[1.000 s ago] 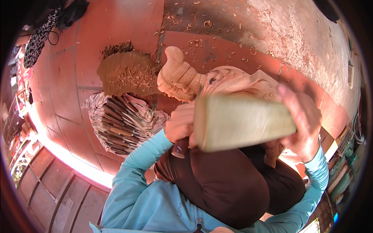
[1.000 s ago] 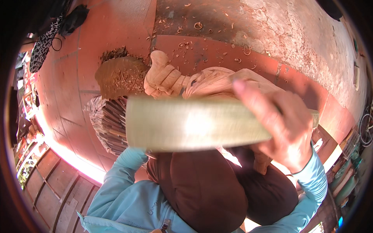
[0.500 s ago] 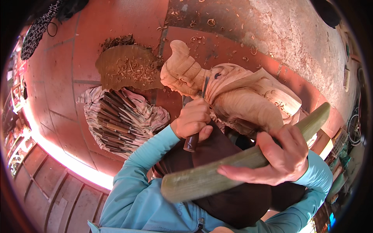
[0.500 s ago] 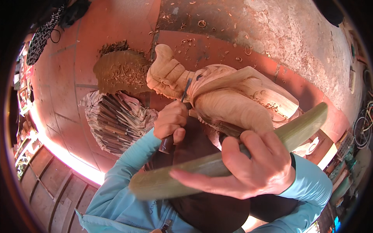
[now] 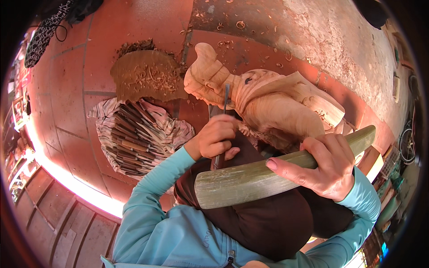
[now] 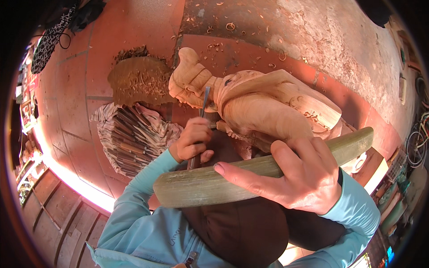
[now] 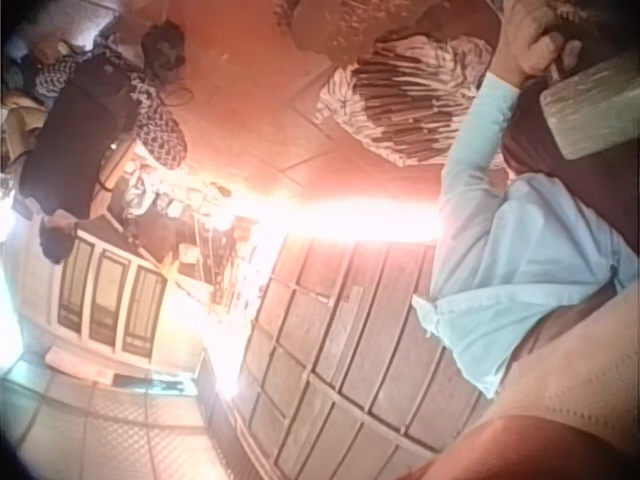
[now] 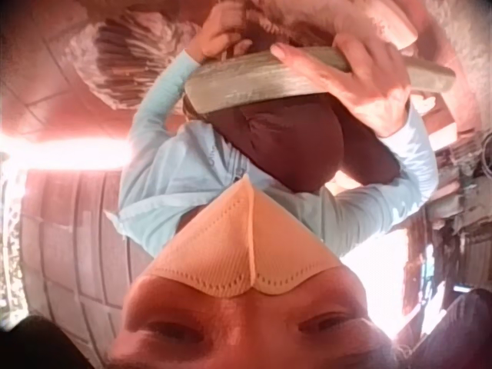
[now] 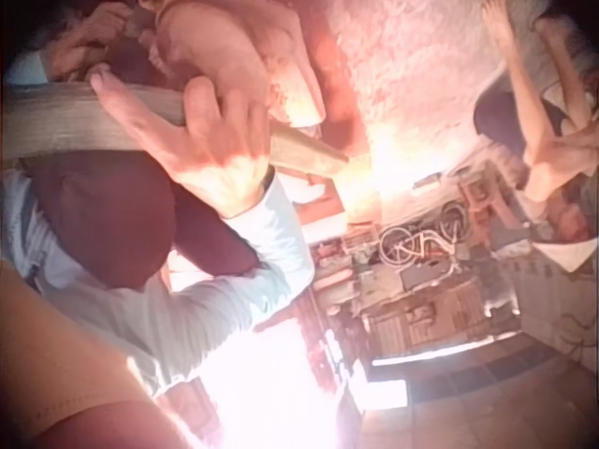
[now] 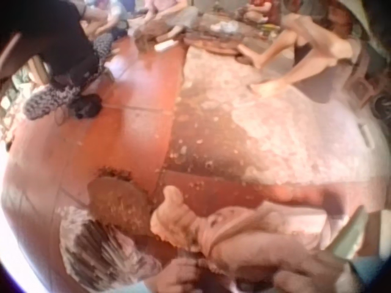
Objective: The person carves a wooden sculpture of a figure using a chisel and a wooden mallet. They repeatedly strike the chisel to shape the wood, focusing on the torso and limbs of the figure.
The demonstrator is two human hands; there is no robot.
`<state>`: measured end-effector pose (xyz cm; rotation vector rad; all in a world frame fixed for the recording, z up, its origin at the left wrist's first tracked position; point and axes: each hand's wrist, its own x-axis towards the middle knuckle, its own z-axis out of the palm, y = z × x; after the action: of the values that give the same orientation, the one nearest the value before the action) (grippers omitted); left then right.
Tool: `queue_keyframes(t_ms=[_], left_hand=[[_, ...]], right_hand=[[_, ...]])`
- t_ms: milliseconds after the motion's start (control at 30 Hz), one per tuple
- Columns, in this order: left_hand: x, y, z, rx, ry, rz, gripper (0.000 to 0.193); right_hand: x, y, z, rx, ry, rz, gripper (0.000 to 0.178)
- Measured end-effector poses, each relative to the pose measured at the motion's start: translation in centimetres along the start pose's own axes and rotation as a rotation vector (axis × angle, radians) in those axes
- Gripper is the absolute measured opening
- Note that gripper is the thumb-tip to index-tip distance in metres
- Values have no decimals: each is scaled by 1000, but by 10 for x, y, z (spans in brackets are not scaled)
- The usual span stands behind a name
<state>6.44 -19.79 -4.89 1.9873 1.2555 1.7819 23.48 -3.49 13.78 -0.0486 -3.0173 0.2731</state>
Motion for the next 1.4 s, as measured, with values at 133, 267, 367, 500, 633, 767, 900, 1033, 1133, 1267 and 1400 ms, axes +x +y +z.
queue_keyframes(t_ms=[133, 267, 367, 500, 633, 767, 900, 1033, 1133, 1267, 1400], left_hand=[[-12, 28, 6, 235, 98, -401, 22], [-25, 39, 4, 249, 37, -536, 37], [-28, 45, 2, 308, -7, -484, 37], [-28, 49, 2, 319, 35, -468, 37], [-25, 52, 1, 321, 24, -478, 35], [-24, 53, -2, 331, 8, -474, 34], [-25, 53, -3, 338, 8, -482, 33], [-17, 54, -7, 337, -12, -493, 32], [-11, 53, -12, 336, -21, -500, 32], [-9, 51, -18, 319, -79, -484, 32], [-10, 49, -17, 333, -38, -500, 32]], right_hand=[[-5, -6, -1, -9, -24, -31, 59], [-8, -17, -1, 25, 24, 11, 62], [-10, -22, -3, 42, 28, -9, 61], [-9, -30, -7, 56, 15, -40, 58], [-12, -37, -12, 93, -45, -38, 52], [-10, -38, -11, 69, -15, -59, 54], [-2, -38, -10, 49, 31, -103, 55], [6, -38, -3, -58, 109, -164, 52], [14, -33, 5, -316, 155, -266, 53], [14, -31, 3, -351, 99, -294, 61], [17, -29, 9, -390, 79, -310, 65]])
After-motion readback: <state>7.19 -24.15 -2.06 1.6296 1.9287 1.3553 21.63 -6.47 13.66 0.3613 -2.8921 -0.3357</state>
